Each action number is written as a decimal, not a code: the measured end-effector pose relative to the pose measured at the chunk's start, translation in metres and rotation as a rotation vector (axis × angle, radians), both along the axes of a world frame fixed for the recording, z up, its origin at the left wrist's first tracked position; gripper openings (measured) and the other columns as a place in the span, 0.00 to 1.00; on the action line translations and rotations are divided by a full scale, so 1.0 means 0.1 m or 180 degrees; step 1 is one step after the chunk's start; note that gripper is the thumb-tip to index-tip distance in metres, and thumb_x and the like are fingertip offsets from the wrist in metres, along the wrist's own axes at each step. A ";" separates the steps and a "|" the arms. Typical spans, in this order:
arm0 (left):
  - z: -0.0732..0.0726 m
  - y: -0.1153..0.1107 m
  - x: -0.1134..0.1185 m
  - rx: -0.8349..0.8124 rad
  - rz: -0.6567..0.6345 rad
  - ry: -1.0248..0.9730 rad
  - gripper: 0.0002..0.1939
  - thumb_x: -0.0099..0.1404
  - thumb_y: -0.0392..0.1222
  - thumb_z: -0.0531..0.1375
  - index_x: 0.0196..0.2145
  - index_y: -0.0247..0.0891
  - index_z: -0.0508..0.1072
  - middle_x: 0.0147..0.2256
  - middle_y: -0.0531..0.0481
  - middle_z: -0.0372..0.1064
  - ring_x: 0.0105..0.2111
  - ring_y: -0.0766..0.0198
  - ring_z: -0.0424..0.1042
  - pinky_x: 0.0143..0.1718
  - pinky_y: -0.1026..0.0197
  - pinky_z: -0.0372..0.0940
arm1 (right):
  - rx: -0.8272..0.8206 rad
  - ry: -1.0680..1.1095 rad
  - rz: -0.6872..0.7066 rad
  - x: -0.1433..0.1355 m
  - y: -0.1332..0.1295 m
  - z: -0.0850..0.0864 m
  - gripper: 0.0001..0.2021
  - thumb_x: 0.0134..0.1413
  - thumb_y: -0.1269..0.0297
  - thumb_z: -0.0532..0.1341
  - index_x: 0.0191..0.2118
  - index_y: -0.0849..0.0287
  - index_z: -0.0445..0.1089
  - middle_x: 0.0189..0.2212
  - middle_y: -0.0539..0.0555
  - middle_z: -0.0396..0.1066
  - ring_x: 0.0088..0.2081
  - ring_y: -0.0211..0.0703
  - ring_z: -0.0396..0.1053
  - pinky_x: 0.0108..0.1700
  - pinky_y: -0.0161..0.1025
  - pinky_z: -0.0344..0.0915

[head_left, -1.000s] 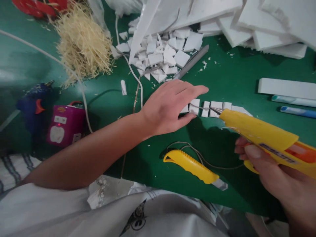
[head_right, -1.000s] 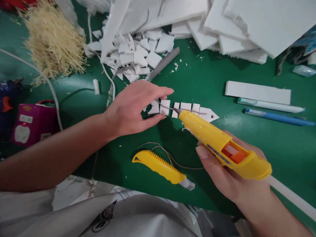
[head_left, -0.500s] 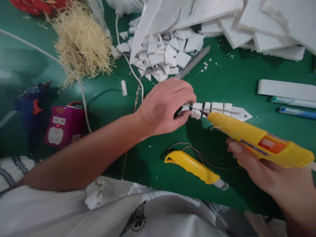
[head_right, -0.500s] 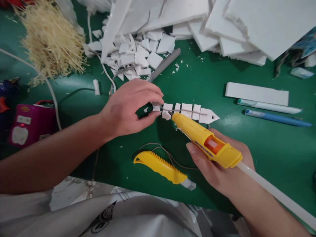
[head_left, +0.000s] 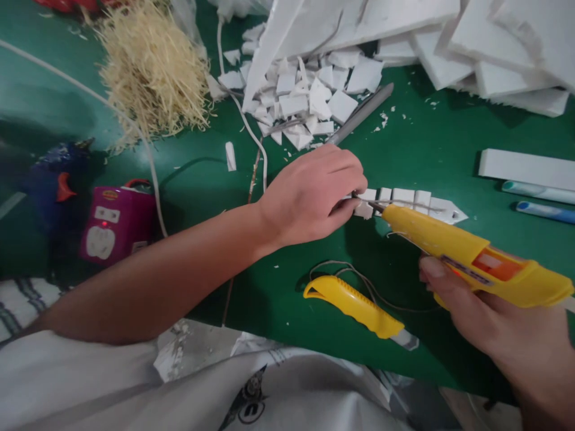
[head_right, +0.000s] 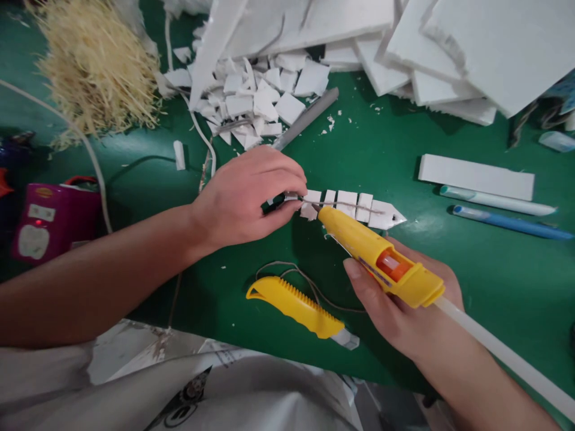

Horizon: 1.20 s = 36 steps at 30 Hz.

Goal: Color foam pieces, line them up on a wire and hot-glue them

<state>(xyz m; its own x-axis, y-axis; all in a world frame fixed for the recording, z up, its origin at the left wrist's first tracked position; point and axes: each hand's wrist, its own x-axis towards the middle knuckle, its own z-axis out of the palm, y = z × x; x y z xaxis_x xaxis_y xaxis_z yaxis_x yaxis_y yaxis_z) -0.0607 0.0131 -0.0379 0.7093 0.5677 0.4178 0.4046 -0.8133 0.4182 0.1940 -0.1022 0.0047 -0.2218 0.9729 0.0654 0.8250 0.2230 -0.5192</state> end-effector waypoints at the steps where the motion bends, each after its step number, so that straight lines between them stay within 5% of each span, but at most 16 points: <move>1: 0.00 0.00 0.00 -0.0013 0.0008 0.0019 0.06 0.73 0.36 0.57 0.40 0.38 0.75 0.43 0.47 0.78 0.45 0.56 0.78 0.48 0.51 0.73 | -0.0009 0.0009 0.0043 -0.01 0.00 0.00 0.12 0.69 0.52 0.58 0.33 0.48 0.68 0.22 0.46 0.73 0.21 0.42 0.73 0.23 0.37 0.67; 6: -0.01 0.00 0.01 -0.0001 0.0033 0.0018 0.06 0.74 0.36 0.57 0.40 0.37 0.75 0.43 0.46 0.78 0.45 0.56 0.78 0.49 0.51 0.72 | 0.0004 0.0209 -0.0267 -0.05 -0.01 -0.01 0.14 0.71 0.49 0.56 0.33 0.49 0.67 0.22 0.46 0.71 0.21 0.40 0.71 0.22 0.36 0.65; 14: -0.01 -0.01 0.02 -0.0079 0.0067 0.0049 0.11 0.78 0.39 0.53 0.40 0.38 0.74 0.44 0.46 0.78 0.46 0.56 0.77 0.49 0.51 0.71 | 0.0087 0.0029 0.0157 0.02 0.03 0.00 0.11 0.71 0.52 0.58 0.35 0.48 0.67 0.23 0.44 0.74 0.22 0.39 0.74 0.22 0.33 0.68; 20: 0.00 -0.02 0.03 -0.0039 0.0097 0.0026 0.11 0.77 0.39 0.53 0.39 0.39 0.74 0.44 0.46 0.78 0.46 0.56 0.78 0.48 0.51 0.71 | -0.0009 0.0064 -0.0204 -0.02 0.00 0.00 0.16 0.70 0.46 0.56 0.34 0.48 0.69 0.24 0.46 0.74 0.23 0.42 0.74 0.25 0.38 0.71; 30: 0.02 -0.03 0.04 0.0001 0.0136 0.0083 0.11 0.77 0.39 0.53 0.40 0.39 0.74 0.44 0.47 0.78 0.45 0.55 0.77 0.48 0.52 0.71 | -0.0199 0.0079 0.0204 0.02 0.04 0.01 0.16 0.69 0.53 0.58 0.29 0.51 0.68 0.21 0.47 0.71 0.20 0.40 0.71 0.21 0.35 0.68; 36: 0.02 -0.03 0.03 0.0000 0.0126 0.0066 0.11 0.77 0.40 0.52 0.40 0.40 0.74 0.44 0.46 0.78 0.45 0.55 0.78 0.49 0.50 0.72 | -0.0143 0.0056 0.0067 0.01 0.04 0.00 0.18 0.70 0.50 0.58 0.28 0.51 0.68 0.20 0.48 0.70 0.19 0.41 0.71 0.20 0.35 0.66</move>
<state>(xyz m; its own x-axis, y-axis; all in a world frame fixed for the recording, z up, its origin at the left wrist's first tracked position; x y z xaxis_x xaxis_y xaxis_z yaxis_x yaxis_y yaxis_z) -0.0573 0.0096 -0.0361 0.6948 0.5956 0.4032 0.4450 -0.7964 0.4095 0.1949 -0.0983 0.0048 -0.2416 0.9700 0.0258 0.8111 0.2164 -0.5434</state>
